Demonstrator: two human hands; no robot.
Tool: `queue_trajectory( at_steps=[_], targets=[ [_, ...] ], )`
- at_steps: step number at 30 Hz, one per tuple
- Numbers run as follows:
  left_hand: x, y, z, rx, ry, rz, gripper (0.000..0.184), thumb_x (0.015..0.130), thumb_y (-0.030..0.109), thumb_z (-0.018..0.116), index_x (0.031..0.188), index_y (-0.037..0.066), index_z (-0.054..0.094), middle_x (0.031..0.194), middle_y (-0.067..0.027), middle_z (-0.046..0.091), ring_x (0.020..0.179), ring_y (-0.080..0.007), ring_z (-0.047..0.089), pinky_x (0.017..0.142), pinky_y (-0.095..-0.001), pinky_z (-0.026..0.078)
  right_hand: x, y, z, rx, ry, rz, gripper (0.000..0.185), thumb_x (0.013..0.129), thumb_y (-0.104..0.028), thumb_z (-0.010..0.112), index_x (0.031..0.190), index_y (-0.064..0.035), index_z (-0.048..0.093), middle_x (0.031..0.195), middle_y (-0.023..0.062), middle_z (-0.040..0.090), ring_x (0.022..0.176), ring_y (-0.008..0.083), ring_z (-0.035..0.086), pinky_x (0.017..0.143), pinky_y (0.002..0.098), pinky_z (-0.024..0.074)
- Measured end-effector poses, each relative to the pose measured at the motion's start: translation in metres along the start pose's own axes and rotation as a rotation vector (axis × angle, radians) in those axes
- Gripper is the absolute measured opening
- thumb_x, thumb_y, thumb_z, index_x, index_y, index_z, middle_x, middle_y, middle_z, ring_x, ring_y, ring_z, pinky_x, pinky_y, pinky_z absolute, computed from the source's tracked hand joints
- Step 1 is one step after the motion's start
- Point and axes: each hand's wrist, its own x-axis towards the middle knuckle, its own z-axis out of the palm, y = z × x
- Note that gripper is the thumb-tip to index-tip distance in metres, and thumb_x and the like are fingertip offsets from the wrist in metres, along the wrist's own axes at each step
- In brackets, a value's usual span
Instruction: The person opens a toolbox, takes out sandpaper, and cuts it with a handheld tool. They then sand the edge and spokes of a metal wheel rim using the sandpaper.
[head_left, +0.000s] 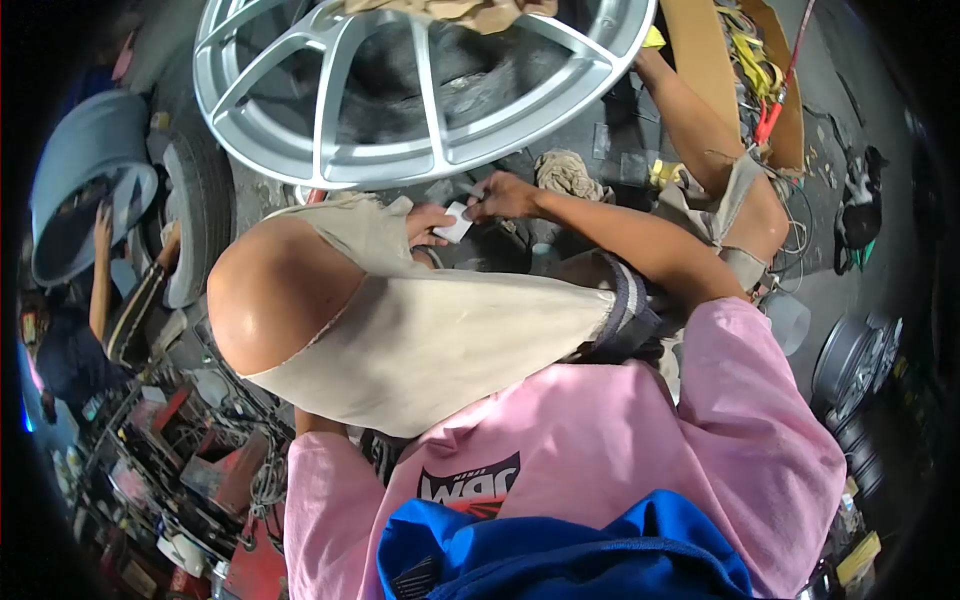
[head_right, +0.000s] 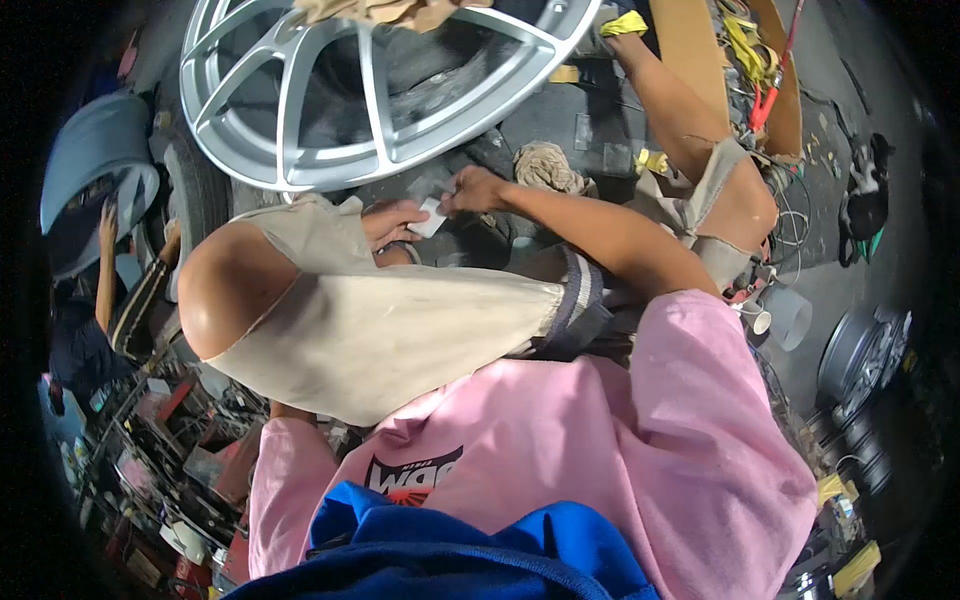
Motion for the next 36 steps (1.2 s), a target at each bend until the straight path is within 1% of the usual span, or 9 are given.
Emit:
queue_trajectory(
  at_steps=[3, 5, 7, 9, 13, 20, 27, 30, 36],
  targets=[
    [-0.001, -0.003, -0.003, 0.032, 0.002, -0.011, 0.037, 0.091, 0.021, 0.078, 0.119, 0.001, 0.064, 0.116, -0.0097, 0.068, 0.1, -0.0189, 0.068, 0.083, -0.0272, 0.056, -0.006, 0.008, -0.009, 0.124, -0.038, 0.045, 0.037, 0.081, -0.037, 0.08, 0.094, -0.0026, 0.074, 0.083, 0.0115, 0.073, 0.081, 0.0215, 0.069, 0.081, 0.0352, 0.0542],
    [-0.012, 0.0, 0.0, -0.042, 0.311, 0.085, 0.036, 0.086, 0.018, 0.082, 0.112, 0.0, 0.064, 0.11, -0.0112, 0.067, 0.101, -0.0259, 0.069, 0.082, -0.0363, 0.06, -0.003, 0.033, -0.04, -0.722, 0.059, 0.027, 0.039, 0.084, -0.038, 0.075, 0.1, -0.0025, 0.074, 0.092, 0.0176, 0.075, 0.09, 0.0335, 0.073, 0.086, 0.042, 0.0565],
    [-0.016, -0.001, -0.013, -0.097, 0.303, 0.136, 0.03, 0.084, 0.014, 0.083, 0.105, 0.002, 0.065, 0.105, -0.0107, 0.068, 0.097, -0.0261, 0.07, 0.081, -0.0383, 0.061, -0.035, 0.01, -0.085, -0.891, 0.199, 0.255, 0.032, 0.082, -0.028, 0.075, 0.104, -0.0046, 0.075, 0.113, 0.0188, 0.073, 0.109, 0.0351, 0.069, 0.094, 0.0456, 0.056],
    [-0.023, -0.003, -0.02, -0.099, 0.32, 0.152, 0.029, 0.09, 0.019, 0.079, 0.114, 0.007, 0.068, 0.107, -0.0036, 0.07, 0.098, -0.016, 0.068, 0.081, -0.0295, 0.057, -0.035, 0.029, -0.127, -0.844, 0.522, 0.304, 0.026, 0.082, -0.025, 0.073, 0.101, -0.0073, 0.075, 0.106, 0.0201, 0.074, 0.104, 0.0366, 0.071, 0.089, 0.0461, 0.0578],
    [-0.021, -0.038, -0.046, -0.306, 0.284, 0.345, 0.021, 0.097, 0.022, 0.072, 0.113, 0.008, 0.071, 0.105, -0.0045, 0.071, 0.097, -0.0154, 0.067, 0.083, -0.0311, 0.055, -0.025, 0.041, -0.194, -0.784, 0.938, 0.357, 0.014, 0.09, -0.015, 0.058, 0.101, -0.0076, 0.065, 0.097, 0.0191, 0.075, 0.09, 0.0376, 0.074, 0.077, 0.0474, 0.0601],
    [-0.107, -0.093, -0.04, -0.558, 0.448, 0.322, 0.023, 0.095, 0.023, 0.074, 0.111, 0.008, 0.073, 0.101, -0.0051, 0.072, 0.093, -0.016, 0.068, 0.08, -0.0317, 0.055, -0.015, 0.066, -0.203, -0.957, 0.838, 0.209, 0.026, 0.091, -0.014, 0.057, 0.115, -0.0075, 0.053, 0.1, 0.0192, 0.073, 0.09, 0.0388, 0.074, 0.075, 0.0478, 0.0599],
    [-0.189, -0.158, -0.033, -0.731, 0.68, 0.351, 0.024, 0.093, 0.025, 0.076, 0.11, 0.007, 0.074, 0.098, -0.0057, 0.074, 0.088, -0.0166, 0.069, 0.076, -0.0324, 0.055, -0.018, 0.095, -0.218, -1.08, 0.82, -0.03, 0.029, 0.088, -0.018, 0.06, 0.114, -0.006, 0.062, 0.102, 0.0164, 0.072, 0.094, 0.0344, 0.072, 0.082, 0.0465, 0.058],
    [-0.225, -0.181, -0.04, -0.766, 0.817, 0.37, 0.025, 0.092, 0.025, 0.077, 0.109, 0.007, 0.074, 0.096, -0.0059, 0.074, 0.086, -0.0168, 0.07, 0.075, -0.0326, 0.056, -0.022, 0.099, -0.204, -1.177, 0.62, -0.037, 0.03, 0.088, -0.019, 0.061, 0.115, -0.0066, 0.065, 0.105, 0.015, 0.072, 0.098, 0.0327, 0.07, 0.086, 0.046, 0.0562],
    [-0.274, -0.212, -0.083, -0.721, 1.097, 0.346, 0.026, 0.09, 0.026, 0.079, 0.108, 0.007, 0.075, 0.093, -0.0064, 0.075, 0.083, -0.0173, 0.071, 0.072, -0.0331, 0.056, -0.034, 0.102, -0.119, -1.42, -0.089, -0.036, 0.032, 0.088, -0.023, 0.061, 0.115, -0.0079, 0.07, 0.111, 0.0121, 0.071, 0.106, 0.0294, 0.067, 0.094, 0.0449, 0.0526]
  ],
)
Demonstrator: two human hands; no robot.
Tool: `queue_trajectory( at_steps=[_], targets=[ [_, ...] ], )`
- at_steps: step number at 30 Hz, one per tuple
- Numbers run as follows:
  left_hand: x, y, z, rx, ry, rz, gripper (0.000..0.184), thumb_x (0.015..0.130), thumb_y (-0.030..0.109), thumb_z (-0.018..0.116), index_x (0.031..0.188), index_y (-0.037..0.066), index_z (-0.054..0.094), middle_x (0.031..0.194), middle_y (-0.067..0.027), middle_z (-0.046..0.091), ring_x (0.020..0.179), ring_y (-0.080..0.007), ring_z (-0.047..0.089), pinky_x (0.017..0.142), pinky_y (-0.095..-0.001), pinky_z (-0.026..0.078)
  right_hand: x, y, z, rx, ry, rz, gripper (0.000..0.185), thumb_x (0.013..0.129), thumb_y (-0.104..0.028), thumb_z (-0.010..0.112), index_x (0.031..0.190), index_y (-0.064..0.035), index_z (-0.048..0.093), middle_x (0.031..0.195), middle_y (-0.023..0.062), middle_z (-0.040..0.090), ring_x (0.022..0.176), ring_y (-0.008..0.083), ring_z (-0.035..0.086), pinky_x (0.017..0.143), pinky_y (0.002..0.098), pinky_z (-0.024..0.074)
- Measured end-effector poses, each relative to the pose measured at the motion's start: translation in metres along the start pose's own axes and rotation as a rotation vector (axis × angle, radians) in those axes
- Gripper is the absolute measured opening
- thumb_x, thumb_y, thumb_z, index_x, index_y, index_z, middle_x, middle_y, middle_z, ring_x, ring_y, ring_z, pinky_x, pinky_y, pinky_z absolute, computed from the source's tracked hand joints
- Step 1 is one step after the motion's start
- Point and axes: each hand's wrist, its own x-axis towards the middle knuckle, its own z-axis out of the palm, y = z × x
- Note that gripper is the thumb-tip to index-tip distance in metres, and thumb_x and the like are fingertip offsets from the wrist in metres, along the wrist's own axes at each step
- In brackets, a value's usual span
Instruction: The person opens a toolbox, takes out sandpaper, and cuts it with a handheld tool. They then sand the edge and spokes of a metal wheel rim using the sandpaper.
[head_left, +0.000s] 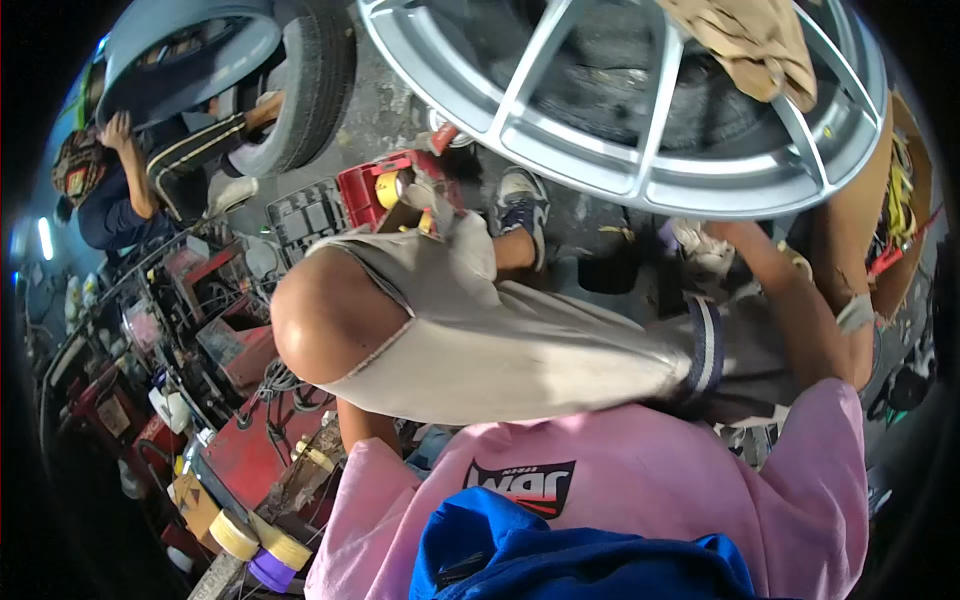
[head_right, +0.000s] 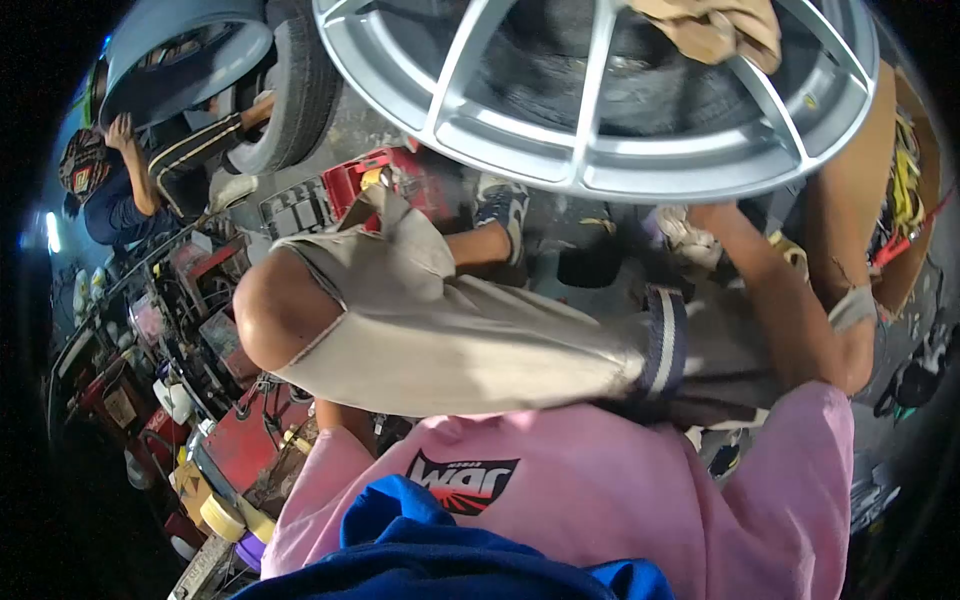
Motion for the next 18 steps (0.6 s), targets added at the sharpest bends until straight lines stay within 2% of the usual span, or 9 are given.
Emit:
queue_trajectory(
  at_steps=[4, 5, 7, 9, 12, 13, 15, 17, 18],
  targets=[
    [0.034, 0.006, -0.016, 0.221, 0.12, 0.099, 0.027, 0.089, 0.027, 0.081, 0.107, 0.007, 0.076, 0.091, -0.0068, 0.076, 0.08, -0.0177, 0.071, 0.07, -0.0335, 0.056, 0.011, -0.04, -0.005, 0.068, -0.079, -0.09, 0.031, 0.089, -0.025, 0.061, 0.114, -0.0074, 0.069, 0.113, 0.0133, 0.07, 0.108, 0.0314, 0.066, 0.096, 0.0464, 0.0511],
    [0.043, 0.008, -0.019, 0.366, 0.144, 0.17, 0.027, 0.089, 0.027, 0.081, 0.107, 0.007, 0.076, 0.09, -0.0069, 0.076, 0.08, -0.0178, 0.072, 0.07, -0.0336, 0.056, 0.015, -0.046, -0.008, 0.091, -0.082, -0.09, 0.031, 0.089, -0.025, 0.061, 0.114, -0.0071, 0.069, 0.113, 0.0139, 0.069, 0.108, 0.0322, 0.065, 0.096, 0.047, 0.0507],
    [0.06, 0.017, -0.016, 0.823, 0.233, 0.433, 0.038, 0.087, 0.039, 0.078, 0.105, 0.005, 0.077, 0.084, -0.0158, 0.076, 0.077, -0.021, 0.074, 0.074, -0.034, 0.056, 0.022, -0.054, -0.019, 0.143, -0.081, -0.078, 0.031, 0.09, -0.026, 0.061, 0.113, -0.0066, 0.068, 0.113, 0.015, 0.068, 0.108, 0.0338, 0.065, 0.097, 0.0481, 0.0501],
    [0.068, 0.028, 0.001, 0.975, 0.302, 0.469, 0.038, 0.086, 0.038, 0.077, 0.108, 0.007, 0.077, 0.088, -0.0171, 0.075, 0.081, -0.0285, 0.074, 0.077, -0.0388, 0.056, 0.027, -0.063, -0.031, 0.177, -0.082, -0.067, 0.03, 0.091, -0.027, 0.061, 0.112, -0.0061, 0.067, 0.113, 0.0162, 0.068, 0.108, 0.0355, 0.064, 0.097, 0.0493, 0.0495],
    [0.076, 0.045, 0.022, 1.177, 0.141, 0.599, 0.043, 0.085, 0.038, 0.077, 0.115, 0.006, 0.074, 0.097, -0.0192, 0.074, 0.089, -0.0343, 0.072, 0.081, -0.0422, 0.055, 0.034, -0.084, -0.053, 0.238, -0.074, -0.054, 0.03, 0.092, -0.028, 0.061, 0.11, -0.0054, 0.065, 0.113, 0.0179, 0.066, 0.109, 0.0379, 0.063, 0.098, 0.051, 0.0486],
    [0.075, 0.054, 0.033, 1.119, 0.142, 0.636, 0.051, 0.084, 0.039, 0.078, 0.121, 0.005, 0.07, 0.108, -0.0204, 0.071, 0.094, -0.0344, 0.07, 0.081, -0.0435, 0.055, 0.037, -0.092, -0.062, 0.26, -0.076, -0.051, 0.03, 0.092, -0.028, 0.061, 0.11, -0.0051, 0.065, 0.113, 0.0185, 0.066, 0.109, 0.0388, 0.063, 0.098, 0.0515, 0.0483],
    [0.092, 0.065, 0.05, 0.999, 0.138, 0.793, 0.058, 0.083, 0.04, 0.079, 0.124, 0.002, 0.067, 0.112, -0.0211, 0.069, 0.1, -0.0356, 0.069, 0.085, -0.0442, 0.054, 0.044, -0.112, -0.081, 0.294, -0.064, -0.051, 0.03, 0.093, -0.029, 0.061, 0.109, -0.0046, 0.064, 0.113, 0.0196, 0.065, 0.109, 0.0404, 0.062, 0.098, 0.0527, 0.0476],
    [0.06, 0.101, 0.105, 0.926, 0.028, 0.794, 0.058, 0.083, 0.038, 0.08, 0.124, -0.001, 0.065, 0.117, -0.0218, 0.067, 0.105, -0.0382, 0.067, 0.09, -0.0456, 0.052, 0.056, -0.138, -0.099, 0.285, -0.064, -0.069, 0.03, 0.093, -0.03, 0.061, 0.108, -0.0044, 0.064, 0.113, 0.0202, 0.065, 0.109, 0.0412, 0.062, 0.099, 0.0533, 0.0473],
    [0.055, 0.105, 0.127, 0.885, -0.048, 0.864, 0.058, 0.083, 0.037, 0.081, 0.125, 0.0, 0.066, 0.119, -0.0207, 0.067, 0.108, -0.0368, 0.067, 0.093, -0.0439, 0.052, 0.061, -0.148, -0.102, 0.462, 0.046, -0.057, 0.029, 0.096, -0.028, 0.057, 0.11, -0.0039, 0.063, 0.113, 0.0209, 0.064, 0.109, 0.0422, 0.061, 0.099, 0.0531, 0.0469]
  ],
)
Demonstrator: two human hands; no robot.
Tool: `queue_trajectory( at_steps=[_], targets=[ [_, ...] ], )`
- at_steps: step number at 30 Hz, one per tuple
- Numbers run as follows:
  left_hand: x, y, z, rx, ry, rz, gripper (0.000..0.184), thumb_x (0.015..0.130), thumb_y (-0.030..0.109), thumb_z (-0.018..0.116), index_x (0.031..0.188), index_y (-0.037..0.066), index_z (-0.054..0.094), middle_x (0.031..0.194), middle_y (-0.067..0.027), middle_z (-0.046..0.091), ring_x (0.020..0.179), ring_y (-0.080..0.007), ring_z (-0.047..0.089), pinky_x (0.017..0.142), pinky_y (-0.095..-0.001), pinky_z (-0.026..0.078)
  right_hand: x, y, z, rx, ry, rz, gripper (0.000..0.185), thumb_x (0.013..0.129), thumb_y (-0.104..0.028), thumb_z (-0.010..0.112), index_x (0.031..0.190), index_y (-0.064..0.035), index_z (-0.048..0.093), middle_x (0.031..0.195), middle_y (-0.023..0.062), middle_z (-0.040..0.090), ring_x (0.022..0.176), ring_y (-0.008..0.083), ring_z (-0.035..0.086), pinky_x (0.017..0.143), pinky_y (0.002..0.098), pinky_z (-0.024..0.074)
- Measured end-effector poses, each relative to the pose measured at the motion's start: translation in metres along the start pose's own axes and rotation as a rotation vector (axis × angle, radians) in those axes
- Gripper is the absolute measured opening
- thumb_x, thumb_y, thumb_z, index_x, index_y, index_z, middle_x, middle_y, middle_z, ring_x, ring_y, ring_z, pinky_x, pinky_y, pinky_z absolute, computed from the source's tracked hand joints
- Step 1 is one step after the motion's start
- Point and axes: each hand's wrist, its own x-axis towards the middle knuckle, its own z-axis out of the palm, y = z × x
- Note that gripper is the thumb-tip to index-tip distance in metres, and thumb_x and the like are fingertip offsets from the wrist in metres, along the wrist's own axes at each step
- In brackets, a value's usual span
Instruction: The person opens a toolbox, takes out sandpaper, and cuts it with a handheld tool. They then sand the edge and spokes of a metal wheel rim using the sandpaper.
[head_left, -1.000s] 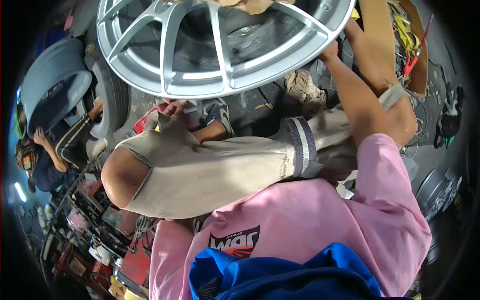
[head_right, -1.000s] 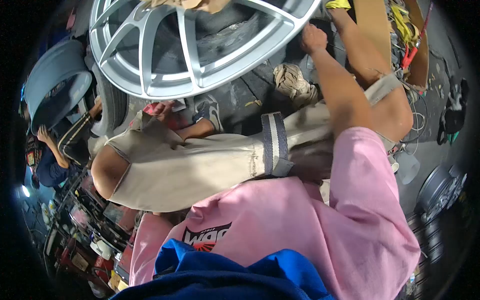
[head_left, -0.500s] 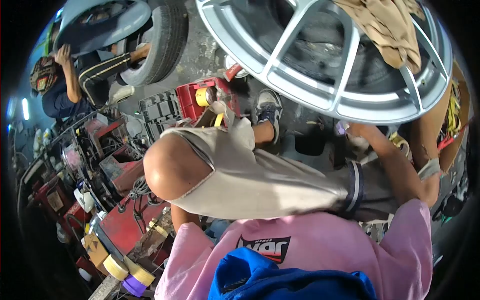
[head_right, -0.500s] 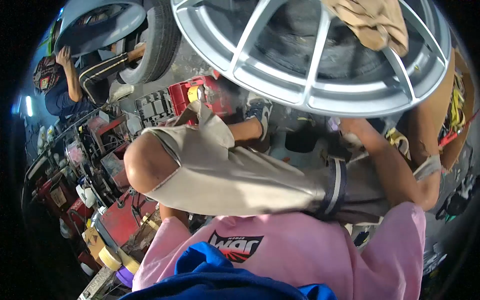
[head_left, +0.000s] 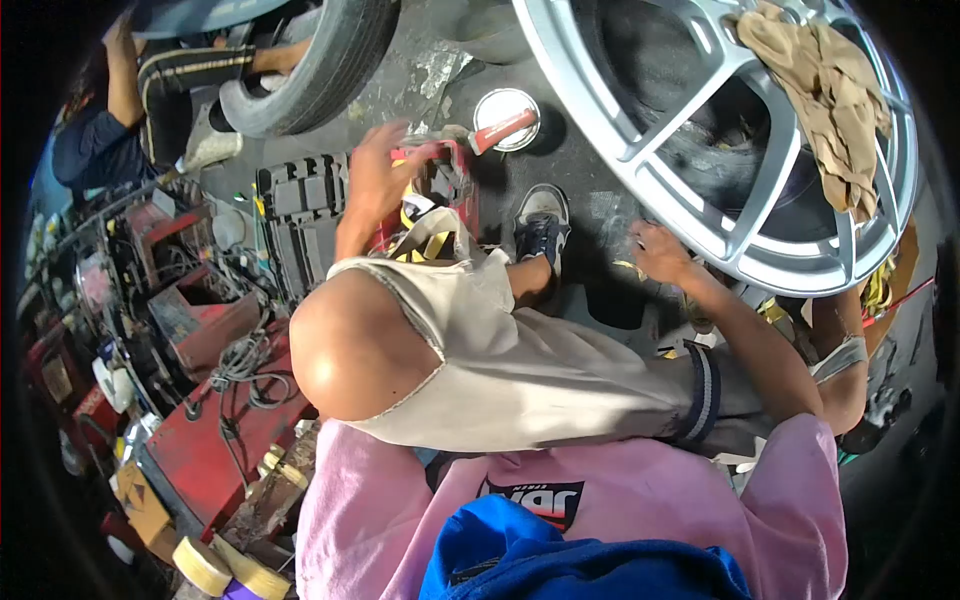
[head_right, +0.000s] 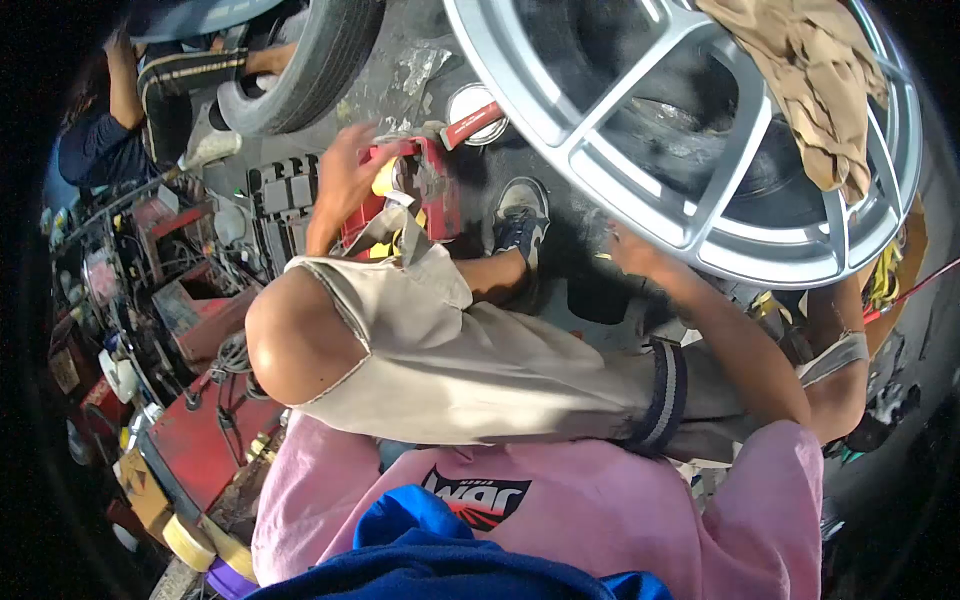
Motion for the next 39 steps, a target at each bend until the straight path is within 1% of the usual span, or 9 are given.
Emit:
queue_trajectory(
  at_steps=[3, 10, 12, 17, 20, 22, 25, 26, 39],
  targets=[
    [0.023, 0.036, 0.043, 0.108, 0.001, 0.252, 0.055, 0.08, 0.03, 0.083, 0.125, 0.003, 0.066, 0.124, -0.0197, 0.063, 0.105, -0.0389, 0.066, 0.095, -0.0463, 0.052, 0.019, -0.03, 0.003, 0.242, 0.191, -0.057, 0.029, 0.101, -0.028, 0.052, 0.115, -0.0055, 0.062, 0.115, 0.0238, 0.064, 0.109, 0.0445, 0.061, 0.096, 0.0542, 0.047],
    [0.062, 0.021, 0.097, 0.218, -0.159, 0.239, 0.038, 0.079, 0.023, 0.081, 0.111, 0.007, 0.07, 0.125, -0.0178, 0.06, 0.103, -0.0412, 0.067, 0.088, -0.0504, 0.054, 0.063, -0.118, -0.048, 0.65, 0.271, -0.087, 0.033, 0.106, -0.033, 0.043, 0.113, -0.0041, 0.058, 0.112, 0.0283, 0.064, 0.108, 0.051, 0.057, 0.096, 0.0546, 0.0445],
    [0.067, 0.019, 0.101, 0.185, -0.188, 0.204, 0.039, 0.079, 0.024, 0.082, 0.112, 0.007, 0.069, 0.128, -0.0172, 0.059, 0.106, -0.0409, 0.066, 0.089, -0.0503, 0.054, 0.08, -0.127, -0.048, 0.706, 0.258, 0.122, 0.036, 0.107, -0.035, 0.041, 0.107, -0.0025, 0.058, 0.108, 0.0259, 0.066, 0.106, 0.0478, 0.06, 0.094, 0.0534, 0.0458],
    [0.059, 0.031, 0.1, 0.193, -0.063, 0.175, 0.058, 0.076, 0.03, 0.085, 0.124, 0.007, 0.063, 0.132, -0.0165, 0.056, 0.116, -0.0393, 0.061, 0.095, -0.0484, 0.052, 0.111, -0.146, -0.051, 0.912, 0.273, 0.132, 0.04, 0.105, -0.036, 0.038, 0.102, -0.0017, 0.059, 0.099, 0.0169, 0.07, 0.081, 0.0343, 0.069, 0.089, 0.049, 0.0484],
    [0.059, 0.04, 0.101, 0.297, -0.152, 0.165, 0.108, 0.067, 0.05, 0.089, 0.152, 0.005, 0.04, 0.138, -0.0216, 0.053, 0.12, -0.0414, 0.06, 0.1, -0.0477, 0.051, 0.125, -0.152, -0.048, 1.016, 0.274, 0.19, 0.04, 0.104, -0.036, 0.04, 0.099, -0.002, 0.06, 0.086, 0.0145, 0.069, 0.068, 0.0273, 0.067, 0.078, 0.0452, 0.0521],
    [0.06, 0.039, 0.108, 0.273, -0.182, 0.146, 0.108, 0.067, 0.05, 0.089, 0.151, 0.005, 0.04, 0.138, -0.0219, 0.053, 0.121, -0.0418, 0.059, 0.1, -0.0481, 0.05, 0.129, -0.153, -0.046, 1.25, 0.233, 0.286, 0.033, 0.108, -0.034, 0.042, 0.102, -0.0049, 0.058, 0.069, 0.0015, 0.053, 0.054, 0.0097, 0.047, 0.047, 0.0257, 0.0387],
    [0.064, 0.041, 0.11, 0.251, -0.223, 0.13, 0.108, 0.066, 0.049, 0.09, 0.15, 0.003, 0.04, 0.14, -0.0234, 0.052, 0.123, -0.0426, 0.058, 0.101, -0.0483, 0.05, 0.129, -0.153, -0.041, 1.322, 0.167, 0.308, 0.032, 0.108, -0.033, 0.042, 0.102, -0.0056, 0.057, 0.068, 0.0008, 0.051, 0.053, 0.0092, 0.045, 0.045, 0.0255, 0.0361],
    [0.065, 0.043, 0.109, 0.259, -0.236, 0.125, 0.108, 0.066, 0.049, 0.09, 0.15, 0.002, 0.04, 0.14, -0.024, 0.052, 0.123, -0.0427, 0.059, 0.1, -0.048, 0.05, 0.13, -0.152, -0.038, 1.35, 0.183, 0.308, 0.038, 0.105, -0.037, 0.045, 0.096, -0.0041, 0.062, 0.066, 0.0051, 0.058, 0.055, 0.0154, 0.056, 0.05, 0.0315, 0.0458],
    [0.068, 0.055, 0.096, 0.292, -0.333, 0.071, 0.105, 0.065, 0.043, 0.092, 0.145, -0.004, 0.042, 0.135, -0.0271, 0.055, 0.124, -0.0423, 0.059, 0.101, -0.0459, 0.052, 0.121, -0.147, -0.055, 1.535, 0.083, 0.276, 0.025, 0.106, -0.029, 0.048, 0.101, -0.0072, 0.058, 0.068, -0.0002, 0.048, 0.048, 0.0075, 0.041, 0.041, 0.0247, 0.0298]
  ],
)
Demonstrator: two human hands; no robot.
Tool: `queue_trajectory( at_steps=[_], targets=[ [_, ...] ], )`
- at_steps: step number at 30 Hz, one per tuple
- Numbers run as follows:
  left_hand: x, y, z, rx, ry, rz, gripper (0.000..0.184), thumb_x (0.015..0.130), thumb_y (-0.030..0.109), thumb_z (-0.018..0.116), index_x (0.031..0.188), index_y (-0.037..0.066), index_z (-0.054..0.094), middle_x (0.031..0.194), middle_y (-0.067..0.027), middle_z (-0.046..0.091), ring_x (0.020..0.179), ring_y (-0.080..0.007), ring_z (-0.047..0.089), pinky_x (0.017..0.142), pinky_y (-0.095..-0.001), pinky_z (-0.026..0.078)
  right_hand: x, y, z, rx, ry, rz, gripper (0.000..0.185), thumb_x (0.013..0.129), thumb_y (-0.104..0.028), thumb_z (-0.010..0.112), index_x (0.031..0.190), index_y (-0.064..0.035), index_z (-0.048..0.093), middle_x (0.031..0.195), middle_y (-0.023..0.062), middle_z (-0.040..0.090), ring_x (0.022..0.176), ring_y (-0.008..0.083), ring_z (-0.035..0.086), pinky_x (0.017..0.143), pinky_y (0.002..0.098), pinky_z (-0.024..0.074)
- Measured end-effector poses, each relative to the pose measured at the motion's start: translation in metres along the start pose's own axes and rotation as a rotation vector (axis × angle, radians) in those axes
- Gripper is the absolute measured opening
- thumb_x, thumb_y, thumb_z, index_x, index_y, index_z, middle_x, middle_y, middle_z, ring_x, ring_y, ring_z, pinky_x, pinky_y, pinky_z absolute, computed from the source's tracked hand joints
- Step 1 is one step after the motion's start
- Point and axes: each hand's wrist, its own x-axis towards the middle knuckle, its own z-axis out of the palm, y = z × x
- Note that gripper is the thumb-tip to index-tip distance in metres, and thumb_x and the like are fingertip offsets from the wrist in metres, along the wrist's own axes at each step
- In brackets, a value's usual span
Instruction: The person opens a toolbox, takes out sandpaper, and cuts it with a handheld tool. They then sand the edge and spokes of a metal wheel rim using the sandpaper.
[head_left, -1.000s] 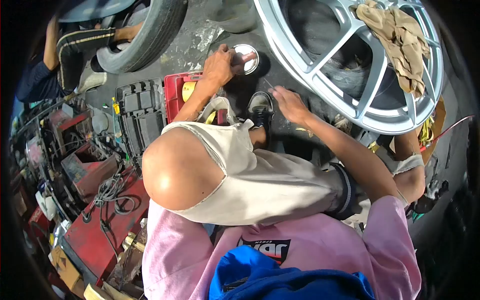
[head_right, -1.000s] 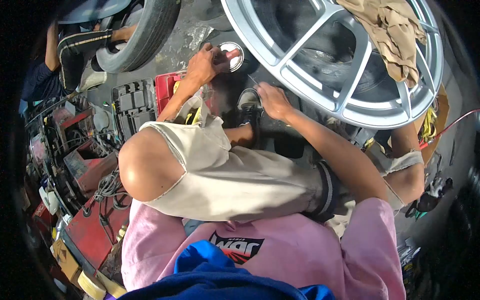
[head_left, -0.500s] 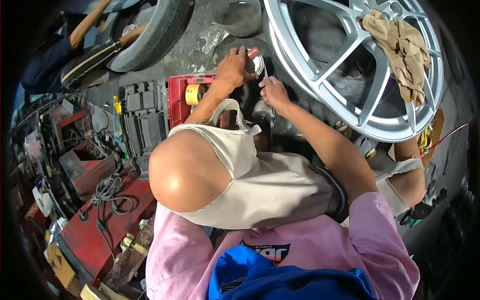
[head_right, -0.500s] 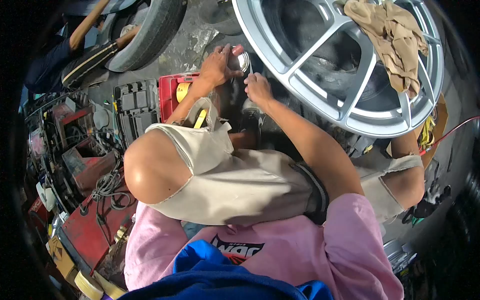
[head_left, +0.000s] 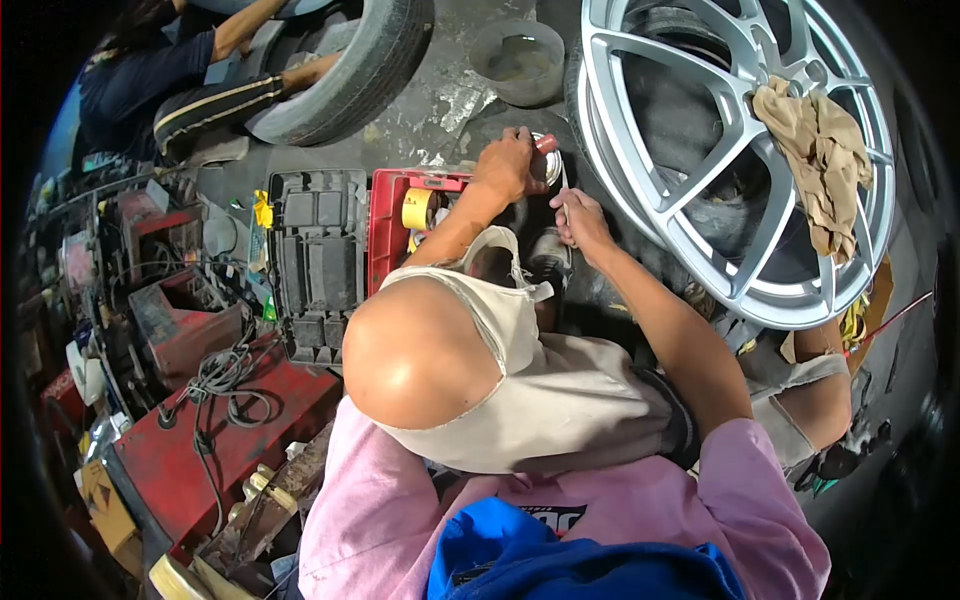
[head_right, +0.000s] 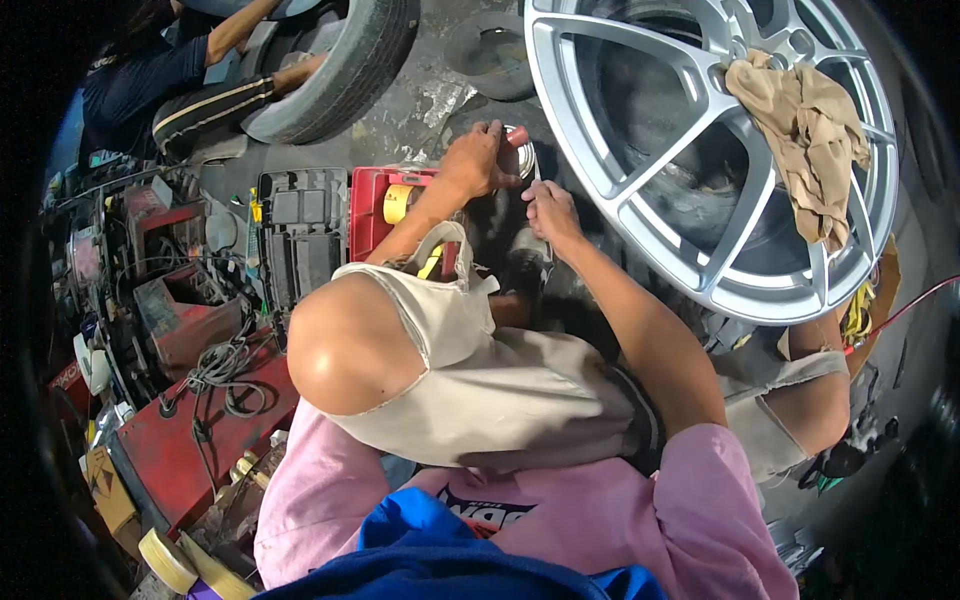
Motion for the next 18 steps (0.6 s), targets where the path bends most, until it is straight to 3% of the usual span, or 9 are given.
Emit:
queue_trajectory(
  at_steps=[8, 12, 15, 18],
  targets=[
    [0.004, -0.004, 0.001, 0.029, 0.039, 0.07, 0.091, 0.061, 0.048, 0.093, 0.126, -0.003, 0.055, 0.121, -0.0262, 0.063, 0.111, -0.043, 0.065, 0.092, -0.0474, 0.055, -0.002, 0.001, -0.004, -0.053, -0.045, -0.02, 0.032, 0.106, -0.034, 0.049, 0.098, -0.0044, 0.059, 0.065, 0.001, 0.049, 0.048, 0.0087, 0.042, 0.04, 0.0255, 0.0312],
    [0.008, 0.006, -0.006, 0.145, 0.006, 0.064, 0.09, 0.056, 0.052, 0.094, 0.118, -0.004, 0.062, 0.119, -0.0234, 0.065, 0.109, -0.0375, 0.068, 0.092, -0.0443, 0.057, -0.02, -0.009, -0.019, -0.086, -0.139, -0.068, 0.031, 0.105, -0.031, 0.047, 0.096, -0.0038, 0.059, 0.068, 0.0004, 0.05, 0.05, 0.0088, 0.043, 0.043, 0.0258, 0.0321],
    [0.015, -0.005, 0.011, 0.22, 0.118, 0.183, 0.084, 0.058, 0.054, 0.093, 0.113, -0.003, 0.064, 0.113, -0.0219, 0.068, 0.105, -0.037, 0.069, 0.089, -0.0438, 0.058, -0.045, -0.011, -0.048, -0.294, -0.05, -0.066, 0.03, 0.106, -0.03, 0.048, 0.097, -0.0042, 0.062, 0.07, 0.0016, 0.053, 0.052, 0.0085, 0.045, 0.045, 0.0256, 0.0343],
    [0.035, -0.018, 0.022, 0.295, 0.138, 0.274, 0.073, 0.063, 0.047, 0.091, 0.11, -0.003, 0.064, 0.11, -0.0228, 0.07, 0.102, -0.0396, 0.07, 0.087, -0.0454, 0.058, -0.086, -0.006, -0.103, -0.829, -0.114, -0.108, 0.034, 0.105, -0.034, 0.048, 0.097, -0.0047, 0.064, 0.077, 0.0098, 0.063, 0.068, 0.0228, 0.063, 0.064, 0.0376, 0.0496]
  ],
)
